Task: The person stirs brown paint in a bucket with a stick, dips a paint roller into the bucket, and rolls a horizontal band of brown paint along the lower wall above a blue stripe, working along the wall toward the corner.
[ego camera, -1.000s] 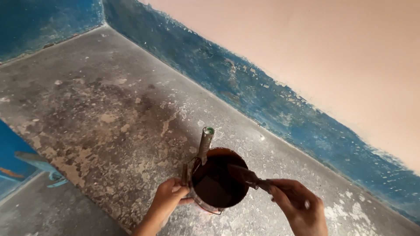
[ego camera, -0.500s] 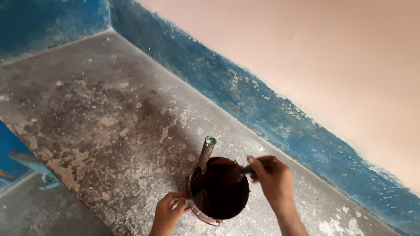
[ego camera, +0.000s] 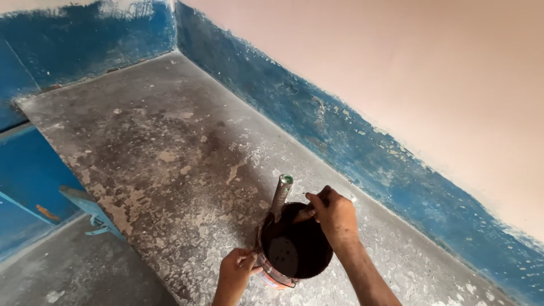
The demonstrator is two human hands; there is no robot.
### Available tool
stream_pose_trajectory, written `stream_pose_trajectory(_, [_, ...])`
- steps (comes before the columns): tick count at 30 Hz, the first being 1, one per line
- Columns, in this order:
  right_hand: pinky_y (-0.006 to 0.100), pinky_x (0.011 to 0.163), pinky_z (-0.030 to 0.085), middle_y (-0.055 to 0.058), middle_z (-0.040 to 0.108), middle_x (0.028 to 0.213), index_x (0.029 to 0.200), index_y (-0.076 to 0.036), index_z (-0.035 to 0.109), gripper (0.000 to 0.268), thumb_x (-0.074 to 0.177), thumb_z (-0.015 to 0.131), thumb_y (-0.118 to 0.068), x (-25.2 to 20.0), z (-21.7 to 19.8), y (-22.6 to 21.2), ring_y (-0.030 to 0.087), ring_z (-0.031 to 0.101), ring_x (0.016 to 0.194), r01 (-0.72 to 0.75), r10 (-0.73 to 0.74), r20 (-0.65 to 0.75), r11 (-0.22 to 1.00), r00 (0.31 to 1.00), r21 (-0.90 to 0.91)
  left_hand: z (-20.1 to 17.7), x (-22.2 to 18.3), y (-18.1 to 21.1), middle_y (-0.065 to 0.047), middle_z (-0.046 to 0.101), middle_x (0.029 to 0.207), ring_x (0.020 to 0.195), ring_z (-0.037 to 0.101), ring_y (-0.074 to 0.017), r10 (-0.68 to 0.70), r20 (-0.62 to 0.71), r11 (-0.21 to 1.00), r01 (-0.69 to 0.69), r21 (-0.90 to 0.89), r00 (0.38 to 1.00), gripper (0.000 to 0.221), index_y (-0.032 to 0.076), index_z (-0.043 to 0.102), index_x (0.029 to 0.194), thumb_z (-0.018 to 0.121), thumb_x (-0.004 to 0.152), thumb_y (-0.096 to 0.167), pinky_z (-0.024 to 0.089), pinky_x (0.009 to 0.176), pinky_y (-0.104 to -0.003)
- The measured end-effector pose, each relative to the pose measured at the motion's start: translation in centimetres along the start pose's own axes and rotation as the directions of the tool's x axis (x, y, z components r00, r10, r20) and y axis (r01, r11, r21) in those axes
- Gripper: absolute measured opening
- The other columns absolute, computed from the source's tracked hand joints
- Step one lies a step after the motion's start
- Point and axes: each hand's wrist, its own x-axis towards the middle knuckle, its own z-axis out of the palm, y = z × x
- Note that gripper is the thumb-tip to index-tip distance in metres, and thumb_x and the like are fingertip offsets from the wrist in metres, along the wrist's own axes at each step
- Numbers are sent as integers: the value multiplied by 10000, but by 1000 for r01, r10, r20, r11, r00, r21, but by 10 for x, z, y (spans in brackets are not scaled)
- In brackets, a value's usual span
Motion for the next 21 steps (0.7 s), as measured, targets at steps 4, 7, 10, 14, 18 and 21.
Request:
stream_pose_trajectory(4, [449, 676, 570, 137, 767, 790, 908, -83, 762, 420, 868, 763, -501, 5, 11, 4, 315, 714, 710, 73, -88, -30, 940, 996, -334, 6, -13, 23, -260, 674, 1080, 933, 770, -325, -1, 3, 999, 1, 38, 1000, 265, -126, 607, 1087, 621, 962, 107, 654, 822, -417])
stream_pose_trajectory(7, [427, 723, 600, 127, 771, 854, 939, -86, 769, 475, 879, 749, -557, 4, 6, -3, 282, 741, 738, -11, 27, 33, 913, 999, -408, 9, -16, 18, -267, 680, 1065, 938, 760, -318, 58, 11, 997, -59, 52, 998, 264, -126, 614, 1084, 632, 953, 102, 659, 801, -411])
stream_pose_trajectory(10, [412, 764, 612, 93, 785, 858, 1011, -109, 790, 457, 845, 744, -532, 12, -3, 4, 258, 774, 728, -27, 89, 170, 942, 981, -335, 12, -29, 40, -262, 687, 1054, 929, 762, -317, 81, 20, 993, -82, 85, 997, 265, -123, 620, 1087, 639, 953, 105, 660, 786, -392])
stream_pose_trajectory(14, [441, 749, 627, 127, 791, 936, 1317, -90, 630, 674, 804, 799, -494, -1, -27, -13, 260, 765, 769, 39, -10, 103, 958, 995, -285, 9, -28, 42, -237, 683, 1074, 932, 778, -303, 2, 42, 992, -7, 124, 999, 261, -109, 609, 1109, 619, 974, 113, 658, 798, -361])
stream_pose_trajectory(18, [414, 889, 573, 137, 732, 1136, 1309, -63, 678, 498, 902, 708, -348, -21, -35, -75, 291, 704, 1045, 487, -598, -118, 738, 793, -467, 12, -25, 37, -234, 689, 1077, 913, 789, -299, 18, 51, 994, -24, 108, 999, 268, -103, 609, 1115, 612, 975, 126, 670, 791, -360])
stream_pose_trajectory(21, [422, 1029, 514, 69, 737, 1159, 1126, -168, 744, 442, 715, 744, -330, -9, -13, -94, 294, 656, 1152, 724, -820, 188, 338, 540, -602, 14, -36, 40, -232, 700, 1091, 902, 795, -310, 25, 48, 996, -29, 85, 999, 258, -85, 616, 1098, 606, 975, 141, 681, 787, -372])
